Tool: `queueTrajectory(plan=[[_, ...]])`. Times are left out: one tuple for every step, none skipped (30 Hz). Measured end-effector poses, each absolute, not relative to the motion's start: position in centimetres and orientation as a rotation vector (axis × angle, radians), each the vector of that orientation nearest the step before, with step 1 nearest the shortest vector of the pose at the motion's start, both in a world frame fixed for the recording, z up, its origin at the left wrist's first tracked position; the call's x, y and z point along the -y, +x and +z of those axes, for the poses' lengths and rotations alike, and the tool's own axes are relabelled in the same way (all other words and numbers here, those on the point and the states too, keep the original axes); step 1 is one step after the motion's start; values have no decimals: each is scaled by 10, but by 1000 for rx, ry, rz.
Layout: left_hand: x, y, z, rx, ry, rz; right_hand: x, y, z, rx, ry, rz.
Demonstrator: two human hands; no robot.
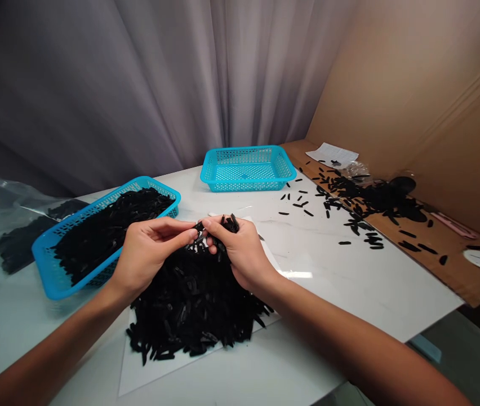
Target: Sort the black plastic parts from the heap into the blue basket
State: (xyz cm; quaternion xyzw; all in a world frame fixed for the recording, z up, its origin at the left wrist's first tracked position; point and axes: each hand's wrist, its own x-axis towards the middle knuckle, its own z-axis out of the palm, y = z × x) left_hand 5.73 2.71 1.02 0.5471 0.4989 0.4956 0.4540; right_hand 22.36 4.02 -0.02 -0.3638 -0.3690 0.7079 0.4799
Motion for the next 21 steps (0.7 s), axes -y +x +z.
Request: queueTrajectory(plan=[[-28,57,10,-1213,1313,1207,-41,224,0,875,-877,1778],[-29,56,10,-1191,1271,1187,-42,225,-1,845,-862,1833],[-30,56,11,-1168,1230,1167,-42,225,-1,809,-845,1887],[-31,55,12,-1148,1193,1149,-43,225,-1,772,-829,1936],[-31,54,13,-1132,1166,1135,-44,226,-1,736,-815,1976],[-32,54,13,-1122,1148,1125,-45,226,-1,701,-805,2007],[-32,54,14,-1116,1139,1119,-46,226,-2,668,-795,2032],[-32,54,14,-1116,1136,1114,-47,226,-2,639,-785,2055],[-31,54,14,-1119,1139,1111,-47,226,-2,615,-774,2076],[-31,55,14,-1124,1149,1108,-47,226,-2,600,-764,2092],[-31,55,14,-1128,1166,1107,-47,227,-2,593,-757,2105],[-31,55,14,-1136,1197,1104,-47,227,-2,596,-753,2111],[-33,54,14,-1150,1247,1101,-47,227,-3,609,-754,2109],[-36,51,14,-1183,1322,1100,-48,227,-3,628,-760,2098],[-41,46,15,-1247,1426,1106,-48,227,-4,650,-772,2080],[-45,37,17,-1339,1560,1116,-49,227,-5,678,-788,2055],[-50,27,19,-1470,1713,1136,-50,227,-7,710,-806,2025],[-53,15,22,-1632,1888,1160,-51,226,-8,750,-827,1996],[-54,2,26,-1777,2075,1177,-52,226,-10,798,-844,1964],[-52,-10,31,-1869,2220,1170,-53,225,-11,844,-868,1944],[-48,-20,35,-1825,2329,1174,-53,224,-13,884,-893,1931]])
